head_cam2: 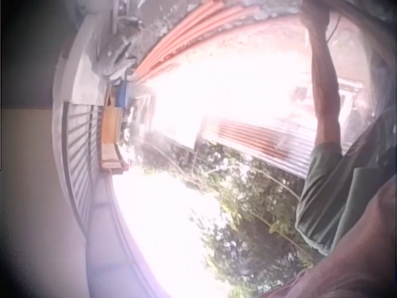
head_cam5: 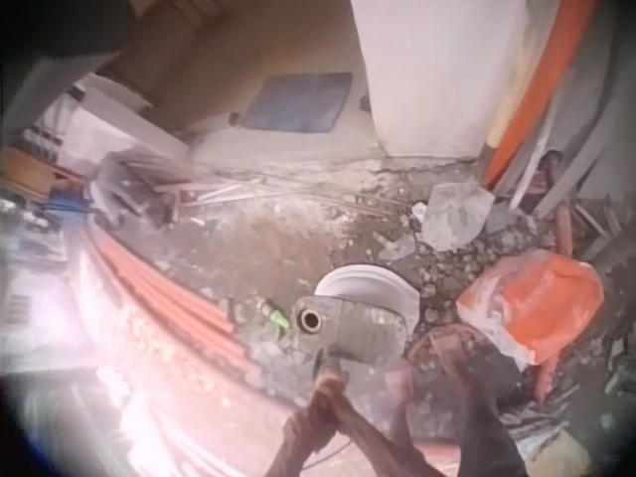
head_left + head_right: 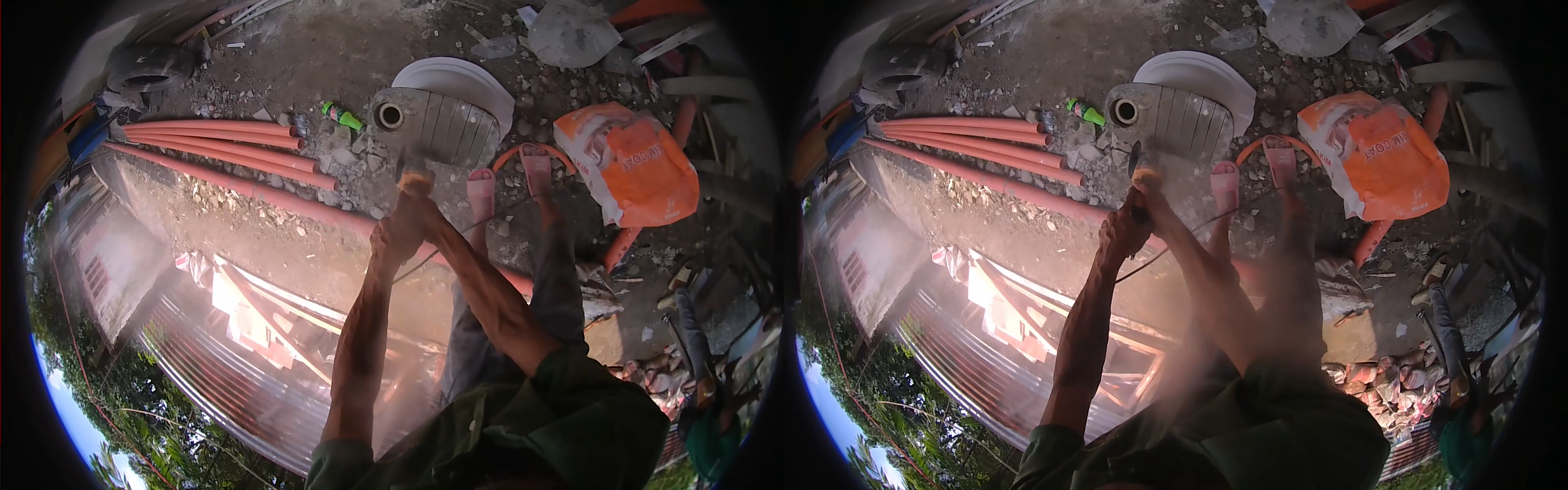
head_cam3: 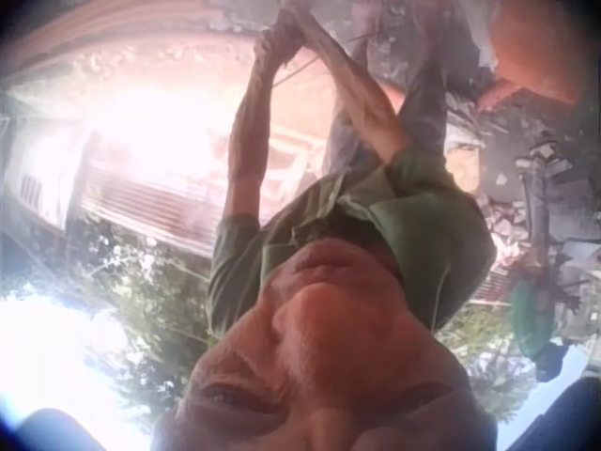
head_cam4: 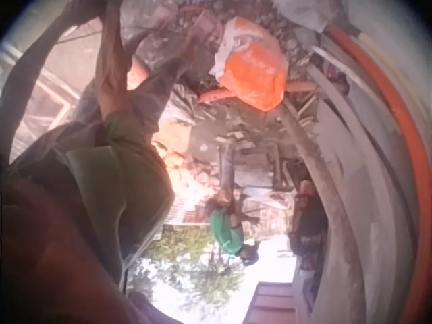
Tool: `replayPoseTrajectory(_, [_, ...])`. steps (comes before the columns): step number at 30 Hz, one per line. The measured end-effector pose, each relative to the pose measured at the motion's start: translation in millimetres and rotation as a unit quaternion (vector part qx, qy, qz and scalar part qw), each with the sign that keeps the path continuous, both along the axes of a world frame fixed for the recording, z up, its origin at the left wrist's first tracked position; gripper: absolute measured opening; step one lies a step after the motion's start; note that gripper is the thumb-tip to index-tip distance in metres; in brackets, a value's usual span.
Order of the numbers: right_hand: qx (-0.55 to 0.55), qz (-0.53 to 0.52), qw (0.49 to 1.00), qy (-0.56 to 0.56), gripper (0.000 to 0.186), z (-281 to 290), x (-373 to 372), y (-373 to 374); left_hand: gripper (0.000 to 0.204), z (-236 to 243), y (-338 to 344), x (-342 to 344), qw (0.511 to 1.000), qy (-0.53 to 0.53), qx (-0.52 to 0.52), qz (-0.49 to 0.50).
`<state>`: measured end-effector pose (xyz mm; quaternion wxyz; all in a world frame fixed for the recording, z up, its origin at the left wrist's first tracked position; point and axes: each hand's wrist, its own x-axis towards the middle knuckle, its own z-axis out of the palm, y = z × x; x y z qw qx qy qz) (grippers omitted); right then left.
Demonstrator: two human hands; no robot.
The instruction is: The person uses an angle grinder to cut a white ceramic toilet bowl placed on the ground. The person holds the tool with both hands and moves it along the bowl's surface, generating dust. The person pauses briefly to adjust the tool cord before resuming the grinding.
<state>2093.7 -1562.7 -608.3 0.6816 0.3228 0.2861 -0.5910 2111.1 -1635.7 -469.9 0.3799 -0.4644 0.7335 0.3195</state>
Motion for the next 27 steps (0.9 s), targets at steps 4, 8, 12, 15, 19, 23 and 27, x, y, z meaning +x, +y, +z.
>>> replayPoseTrajectory(4, [0.009, -0.007, 1.000, -0.021, 0.043, -15.7, 10.3, -3.8, 0.072, -0.6, -6.4, 1.6, 0.999, 0.034, -0.003, -0.024])
replayPoseTrajectory(8, [-0.050, 0.009, 0.999, 0.009, 0.028, -45.2, 34.2, -4.5, 0.071, -3.2, -8.9, 2.9, 0.999, 0.026, 0.012, -0.020])
replayPoseTrajectory(12, [-0.101, -0.038, 0.994, 0.017, 0.028, -101.3, 41.1, 2.9, 0.069, -25.5, -7.4, -5.4, 0.996, 0.077, 0.009, -0.032])
replayPoseTrajectory(15, [-0.110, -0.078, 0.988, -0.078, 0.028, -69.6, 39.8, -7.8, 0.068, -22.8, -13.6, 6.8, 0.999, 0.037, 0.016, -0.020])
replayPoseTrajectory(19, [-0.054, -0.094, 0.991, -0.081, 0.028, -56.8, 20.7, -5.4, 0.069, -11.0, -16.9, -15.0, 0.999, 0.000, 0.054, -0.001])
replayPoseTrajectory(23, [-0.067, -0.043, 0.997, -0.021, 0.036, -53.6, 7.7, -10.6, 0.072, -11.2, -18.8, -19.6, 0.998, 0.019, 0.053, -0.005])
replayPoseTrajectory(27, [-0.048, -0.032, 0.998, -0.012, 0.035, -45.2, -0.9, -13.3, 0.076, -9.3, -21.8, -27.5, 0.998, -0.001, 0.055, -0.008])
